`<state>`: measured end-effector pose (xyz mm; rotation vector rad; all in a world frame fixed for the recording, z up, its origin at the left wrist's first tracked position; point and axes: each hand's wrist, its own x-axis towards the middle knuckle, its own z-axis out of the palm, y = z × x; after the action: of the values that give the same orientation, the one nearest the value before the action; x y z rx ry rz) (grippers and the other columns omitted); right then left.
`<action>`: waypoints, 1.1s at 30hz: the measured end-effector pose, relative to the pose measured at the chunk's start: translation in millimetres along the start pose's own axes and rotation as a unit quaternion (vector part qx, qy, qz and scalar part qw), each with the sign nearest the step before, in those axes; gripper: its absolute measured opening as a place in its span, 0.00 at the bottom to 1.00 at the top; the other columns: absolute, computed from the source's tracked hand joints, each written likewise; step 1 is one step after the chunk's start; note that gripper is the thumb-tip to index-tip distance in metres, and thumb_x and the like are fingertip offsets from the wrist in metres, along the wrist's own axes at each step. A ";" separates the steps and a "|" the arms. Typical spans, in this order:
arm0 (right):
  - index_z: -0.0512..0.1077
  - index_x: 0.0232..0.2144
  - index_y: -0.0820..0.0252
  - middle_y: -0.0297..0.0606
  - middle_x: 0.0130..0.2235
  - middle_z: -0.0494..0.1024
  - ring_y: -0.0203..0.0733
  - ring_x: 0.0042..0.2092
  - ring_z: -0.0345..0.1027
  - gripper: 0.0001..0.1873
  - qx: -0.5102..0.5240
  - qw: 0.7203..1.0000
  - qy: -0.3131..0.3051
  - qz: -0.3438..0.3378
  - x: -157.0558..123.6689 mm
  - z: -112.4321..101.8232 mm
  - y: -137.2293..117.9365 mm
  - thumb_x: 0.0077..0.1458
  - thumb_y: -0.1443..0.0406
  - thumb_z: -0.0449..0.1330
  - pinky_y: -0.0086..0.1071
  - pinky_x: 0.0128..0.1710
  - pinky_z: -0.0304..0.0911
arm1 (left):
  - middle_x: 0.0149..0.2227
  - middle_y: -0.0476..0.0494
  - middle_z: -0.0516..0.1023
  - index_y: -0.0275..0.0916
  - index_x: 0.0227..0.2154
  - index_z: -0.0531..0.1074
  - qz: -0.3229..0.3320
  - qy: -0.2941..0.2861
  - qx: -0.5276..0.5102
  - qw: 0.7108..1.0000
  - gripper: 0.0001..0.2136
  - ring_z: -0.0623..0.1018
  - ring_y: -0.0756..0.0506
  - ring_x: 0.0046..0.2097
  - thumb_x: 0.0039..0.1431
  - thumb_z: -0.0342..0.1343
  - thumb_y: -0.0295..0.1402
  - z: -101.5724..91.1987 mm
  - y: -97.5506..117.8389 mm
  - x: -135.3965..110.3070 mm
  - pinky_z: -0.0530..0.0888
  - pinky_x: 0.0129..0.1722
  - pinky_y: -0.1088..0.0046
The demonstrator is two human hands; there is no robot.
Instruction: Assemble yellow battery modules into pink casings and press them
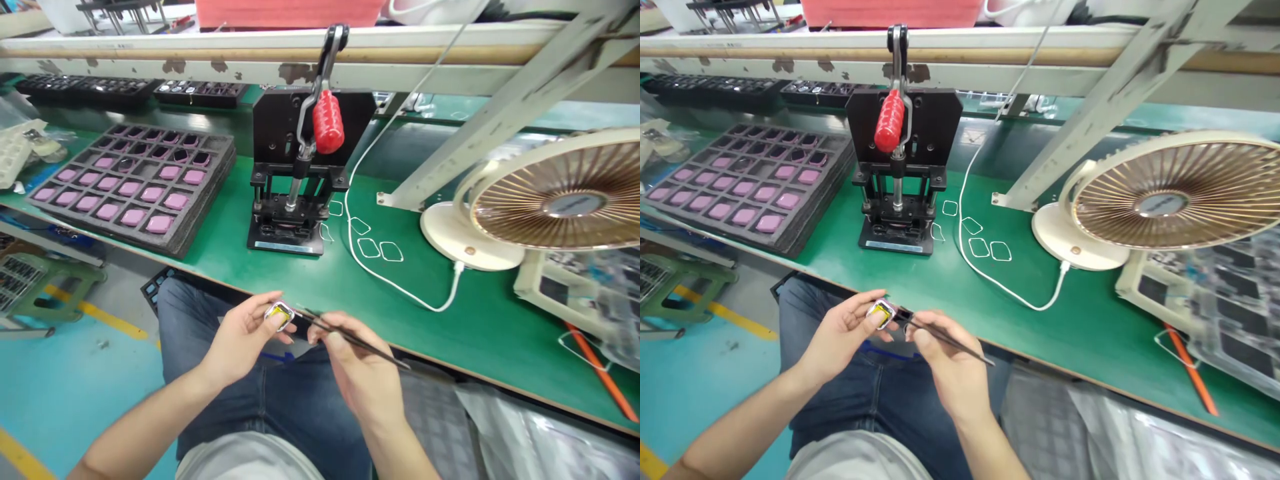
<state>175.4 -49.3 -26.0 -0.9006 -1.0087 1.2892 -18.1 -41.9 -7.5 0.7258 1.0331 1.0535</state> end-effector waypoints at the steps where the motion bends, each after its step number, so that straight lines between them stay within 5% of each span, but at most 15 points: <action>1: 0.85 0.45 0.49 0.38 0.40 0.84 0.42 0.40 0.80 0.07 -0.058 0.997 0.004 -0.056 -0.9 1.4 1.9 0.63 0.64 0.72 0.35 0.41 0.77 | 0.46 0.38 0.88 0.37 0.58 0.78 0.009 0.006 0.013 1.000 0.23 0.88 0.43 0.42 0.63 0.72 0.38 1.9 -0.5 -2.0 0.86 0.42 0.68; 4: 0.83 0.49 0.52 0.39 0.41 0.84 0.43 0.44 0.80 0.18 -0.212 0.950 -0.024 -0.227 -0.2 4.6 3.9 0.62 0.76 0.69 0.38 0.45 0.77 | 0.47 0.37 0.88 0.38 0.56 0.79 0.031 0.016 0.024 0.999 0.22 0.88 0.42 0.45 0.62 0.72 0.39 6.9 -0.2 -8.1 0.87 0.44 0.67; 7: 0.81 0.56 0.54 0.45 0.51 0.84 0.51 0.53 0.79 0.26 -0.279 0.906 -0.074 -0.310 1.5 6.5 5.4 0.60 0.79 0.68 0.47 0.53 0.78 | 0.47 0.37 0.89 0.38 0.53 0.82 0.031 0.025 0.013 0.999 0.20 0.88 0.41 0.46 0.61 0.73 0.40 8.9 2.4 -11.3 0.87 0.45 0.66; 11: 0.79 0.60 0.54 0.46 0.59 0.81 0.56 0.62 0.76 0.29 -0.276 0.906 -0.105 -0.304 0.2 9.8 9.9 0.61 0.81 0.66 0.57 0.62 0.76 | 0.47 0.37 0.89 0.38 0.51 0.83 0.024 0.036 0.002 0.999 0.19 0.88 0.41 0.45 0.60 0.73 0.40 8.0 4.7 -11.7 0.88 0.42 0.67; 33: 0.78 0.62 0.52 0.43 0.57 0.83 0.55 0.61 0.78 0.30 -0.284 0.906 -0.113 -0.294 -0.6 13.4 8.8 0.62 0.81 0.64 0.52 0.60 0.80 | 0.41 0.39 0.87 0.37 0.44 0.80 0.045 0.049 -0.002 0.998 0.15 0.86 0.43 0.42 0.60 0.73 0.40 11.6 4.2 -13.3 0.86 0.41 0.68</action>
<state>159.8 -49.4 -30.0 -0.7837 -1.7377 0.5895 -10.6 -52.9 4.7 0.7296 1.0896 1.1771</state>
